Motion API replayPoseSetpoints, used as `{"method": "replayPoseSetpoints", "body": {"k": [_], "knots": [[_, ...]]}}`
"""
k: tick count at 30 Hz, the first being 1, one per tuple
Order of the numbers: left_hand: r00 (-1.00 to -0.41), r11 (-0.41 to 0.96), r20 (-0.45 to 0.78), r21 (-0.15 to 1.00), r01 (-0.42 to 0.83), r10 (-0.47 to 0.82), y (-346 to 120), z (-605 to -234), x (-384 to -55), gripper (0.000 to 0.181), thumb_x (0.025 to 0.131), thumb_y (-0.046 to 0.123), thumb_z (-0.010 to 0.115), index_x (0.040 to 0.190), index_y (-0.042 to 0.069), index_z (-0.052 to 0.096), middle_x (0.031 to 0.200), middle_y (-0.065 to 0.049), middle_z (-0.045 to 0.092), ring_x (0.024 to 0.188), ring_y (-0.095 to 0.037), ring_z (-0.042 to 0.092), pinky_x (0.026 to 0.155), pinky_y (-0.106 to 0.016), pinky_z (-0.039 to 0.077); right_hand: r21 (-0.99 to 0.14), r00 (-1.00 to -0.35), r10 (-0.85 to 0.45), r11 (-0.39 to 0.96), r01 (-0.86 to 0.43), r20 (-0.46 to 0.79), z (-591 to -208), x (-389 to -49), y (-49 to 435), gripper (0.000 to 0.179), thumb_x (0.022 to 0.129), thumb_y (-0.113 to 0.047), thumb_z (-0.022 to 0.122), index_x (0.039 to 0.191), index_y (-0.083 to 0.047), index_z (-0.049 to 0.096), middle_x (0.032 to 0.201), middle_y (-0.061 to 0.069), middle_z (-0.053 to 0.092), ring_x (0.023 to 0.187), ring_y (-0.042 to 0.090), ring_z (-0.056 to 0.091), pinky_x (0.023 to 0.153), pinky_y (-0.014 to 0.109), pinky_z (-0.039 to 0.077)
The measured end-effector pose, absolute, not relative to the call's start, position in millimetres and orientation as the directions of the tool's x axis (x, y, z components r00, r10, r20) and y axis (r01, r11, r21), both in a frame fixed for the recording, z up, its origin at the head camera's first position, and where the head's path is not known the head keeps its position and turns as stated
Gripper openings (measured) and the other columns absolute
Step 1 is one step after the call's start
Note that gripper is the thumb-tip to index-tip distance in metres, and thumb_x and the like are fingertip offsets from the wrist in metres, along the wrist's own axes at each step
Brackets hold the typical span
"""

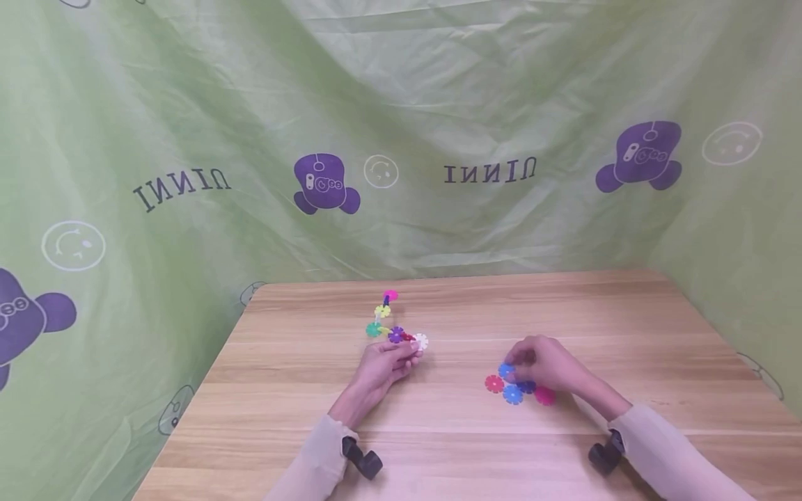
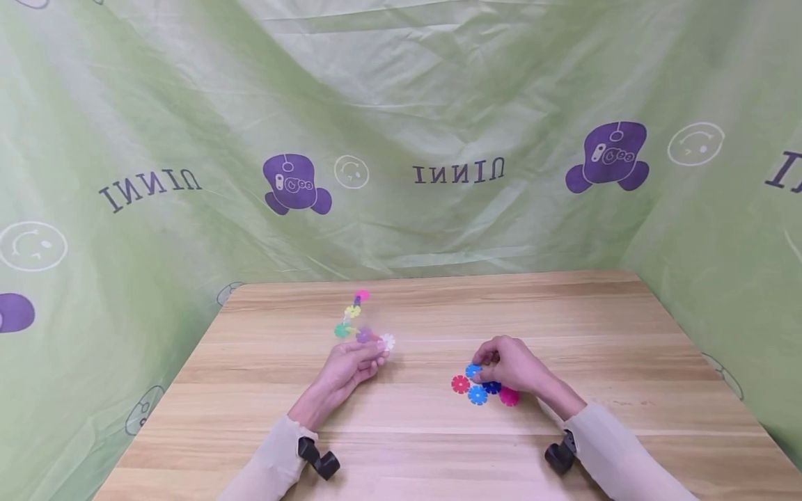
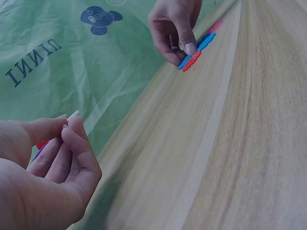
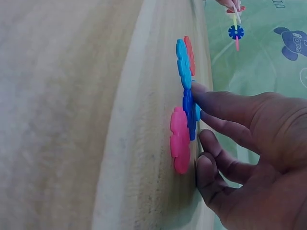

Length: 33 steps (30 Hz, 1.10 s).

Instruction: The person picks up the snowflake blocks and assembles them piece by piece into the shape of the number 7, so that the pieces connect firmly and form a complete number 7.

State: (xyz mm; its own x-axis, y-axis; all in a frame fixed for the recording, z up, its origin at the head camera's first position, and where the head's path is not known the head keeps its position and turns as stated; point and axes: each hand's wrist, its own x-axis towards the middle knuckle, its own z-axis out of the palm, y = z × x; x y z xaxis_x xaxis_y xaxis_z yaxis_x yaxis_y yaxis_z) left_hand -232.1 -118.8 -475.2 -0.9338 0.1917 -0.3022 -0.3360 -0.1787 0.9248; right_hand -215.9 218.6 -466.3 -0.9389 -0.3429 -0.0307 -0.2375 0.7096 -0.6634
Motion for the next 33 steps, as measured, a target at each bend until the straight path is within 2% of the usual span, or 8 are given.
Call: {"method": "replayPoseSetpoints", "body": {"k": [7, 15, 21, 26, 30, 33], "knots": [[-0.933, -0.184, -0.304, 0.923, -0.339, 0.191, -119, -476, -233, 0.035, 0.097, 0.013, 0.074, 0.125, -0.007, 0.069, 0.095, -0.003, 0.081, 0.083, -0.006, 0.072, 0.077, -0.017, 0.06, -0.695, -0.937, -0.339, 0.695, -0.184, -0.09, -463, -219, 216, 0.017, 0.083, -0.011, 0.086, 0.097, -0.009, 0.077, 0.085, 0.0, 0.072, 0.077, 0.016, 0.062, 0.069, 0.027, 0.054], [-0.931, -0.187, -0.306, 0.921, -0.343, 0.2, -117, -475, -233, 0.036, 0.097, 0.011, 0.074, 0.126, -0.008, 0.068, 0.096, -0.004, 0.08, 0.084, -0.007, 0.072, 0.077, -0.016, 0.059, -0.704, -0.945, -0.313, 0.693, -0.156, -0.098, -457, -217, 212, 0.021, 0.081, -0.009, 0.089, 0.094, -0.01, 0.073, 0.085, 0.001, 0.071, 0.079, 0.016, 0.063, 0.073, 0.031, 0.055], [-0.93, -0.191, -0.307, 0.919, -0.345, 0.202, -114, -476, -233, 0.035, 0.097, 0.012, 0.074, 0.125, -0.008, 0.069, 0.095, -0.004, 0.08, 0.082, -0.006, 0.072, 0.076, -0.016, 0.059, -0.717, -0.953, -0.299, 0.672, -0.184, -0.037, -453, -215, 209, 0.017, 0.083, -0.007, 0.086, 0.092, -0.014, 0.073, 0.09, 0.001, 0.076, 0.083, 0.015, 0.07, 0.075, 0.033, 0.06], [-0.93, -0.186, -0.31, 0.92, -0.346, 0.199, -111, -474, -233, 0.033, 0.096, 0.012, 0.075, 0.124, -0.006, 0.07, 0.094, -0.003, 0.08, 0.082, -0.007, 0.072, 0.075, -0.016, 0.059, -0.744, -0.957, -0.286, 0.629, -0.226, 0.05, -451, -217, 200, 0.017, 0.087, -0.007, 0.082, 0.103, -0.011, 0.078, 0.095, 0.004, 0.08, 0.089, 0.019, 0.075, 0.081, 0.035, 0.064], [-0.928, -0.18, -0.313, 0.92, -0.349, 0.202, -110, -474, -233, 0.033, 0.097, 0.013, 0.075, 0.124, -0.005, 0.07, 0.095, -0.004, 0.081, 0.083, -0.007, 0.072, 0.077, -0.017, 0.06, -0.791, -0.968, -0.241, 0.577, -0.203, 0.073, -449, -218, 186, 0.017, 0.087, -0.013, 0.085, 0.104, -0.011, 0.081, 0.096, 0.005, 0.082, 0.093, 0.022, 0.078, 0.082, 0.032, 0.065], [-0.928, -0.178, -0.31, 0.921, -0.347, 0.205, -108, -474, -233, 0.034, 0.097, 0.014, 0.074, 0.125, -0.005, 0.07, 0.097, -0.005, 0.081, 0.084, -0.007, 0.072, 0.079, -0.018, 0.06, -0.844, -0.974, -0.216, 0.507, -0.173, 0.07, -447, -219, 175, 0.019, 0.086, -0.016, 0.087, 0.103, -0.009, 0.082, 0.095, 0.007, 0.082, 0.091, 0.021, 0.079, 0.078, 0.026, 0.064]]}}
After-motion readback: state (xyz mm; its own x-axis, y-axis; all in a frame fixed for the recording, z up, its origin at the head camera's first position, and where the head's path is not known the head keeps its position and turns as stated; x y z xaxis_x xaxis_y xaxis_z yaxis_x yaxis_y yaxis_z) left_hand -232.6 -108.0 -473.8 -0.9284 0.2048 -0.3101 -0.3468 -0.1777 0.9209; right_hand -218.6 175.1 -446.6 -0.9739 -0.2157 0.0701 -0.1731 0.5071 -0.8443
